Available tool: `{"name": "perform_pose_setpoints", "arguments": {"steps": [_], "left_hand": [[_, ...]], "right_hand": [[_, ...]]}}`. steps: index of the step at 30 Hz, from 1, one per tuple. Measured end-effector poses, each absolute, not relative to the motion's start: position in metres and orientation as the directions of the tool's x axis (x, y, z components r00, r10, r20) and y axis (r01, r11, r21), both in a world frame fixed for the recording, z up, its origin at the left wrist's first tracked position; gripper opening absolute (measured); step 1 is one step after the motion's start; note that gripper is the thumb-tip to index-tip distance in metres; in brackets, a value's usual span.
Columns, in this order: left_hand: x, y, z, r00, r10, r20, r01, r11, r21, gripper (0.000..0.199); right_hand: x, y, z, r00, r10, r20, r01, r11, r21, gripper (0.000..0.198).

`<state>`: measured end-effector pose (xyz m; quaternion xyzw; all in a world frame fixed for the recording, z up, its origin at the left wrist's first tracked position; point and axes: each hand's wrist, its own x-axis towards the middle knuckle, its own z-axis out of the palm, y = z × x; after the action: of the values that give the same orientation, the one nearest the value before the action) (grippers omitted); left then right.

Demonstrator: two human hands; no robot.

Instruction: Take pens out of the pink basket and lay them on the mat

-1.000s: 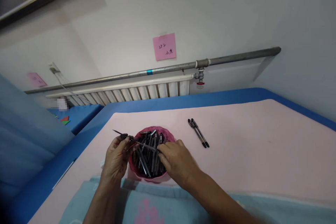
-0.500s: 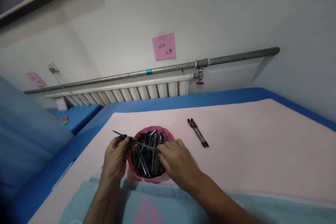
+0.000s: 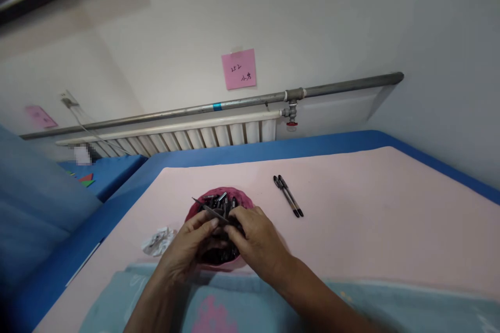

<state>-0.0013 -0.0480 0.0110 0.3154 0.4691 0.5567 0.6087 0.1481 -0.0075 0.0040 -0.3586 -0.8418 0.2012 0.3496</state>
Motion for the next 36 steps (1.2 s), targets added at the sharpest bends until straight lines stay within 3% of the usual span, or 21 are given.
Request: {"name": "perform_pose_setpoints", "arguments": {"steps": [2, 6, 8, 15, 21, 36], "left_hand": [[0.0, -0.047, 0.01, -0.073, 0.968, -0.242, -0.413, 0.191, 0.89, 0.026], [-0.011, -0.044, 0.013, -0.29, 0.926, -0.241, -0.516, 0.061, 0.855, 0.019], [-0.018, -0.044, 0.016, -0.354, 0.907, -0.23, -0.548, -0.002, 0.837, 0.017], [-0.015, -0.045, 0.02, -0.285, 0.927, -0.244, -0.583, 0.034, 0.812, 0.02], [-0.011, -0.045, 0.02, -0.279, 0.93, -0.237, -0.567, 0.039, 0.823, 0.023], [-0.011, -0.045, 0.019, -0.294, 0.92, -0.259, -0.535, 0.066, 0.842, 0.02]], "right_hand": [[0.149, -0.005, 0.006, -0.508, 0.737, 0.447, 0.436, 0.667, -0.604, 0.002], [0.16, 0.016, 0.006, -0.363, 0.775, 0.517, 0.398, 0.63, -0.666, 0.011], [0.168, 0.029, 0.004, -0.308, 0.804, 0.508, 0.468, 0.593, -0.655, 0.014], [0.169, 0.03, 0.002, -0.55, 0.807, 0.216, 0.759, 0.591, -0.274, 0.023], [0.159, 0.022, 0.006, -0.585, 0.787, 0.198, 0.785, 0.611, -0.107, 0.018], [0.157, 0.024, 0.004, -0.547, 0.801, 0.242, 0.75, 0.598, -0.283, 0.025]]}}
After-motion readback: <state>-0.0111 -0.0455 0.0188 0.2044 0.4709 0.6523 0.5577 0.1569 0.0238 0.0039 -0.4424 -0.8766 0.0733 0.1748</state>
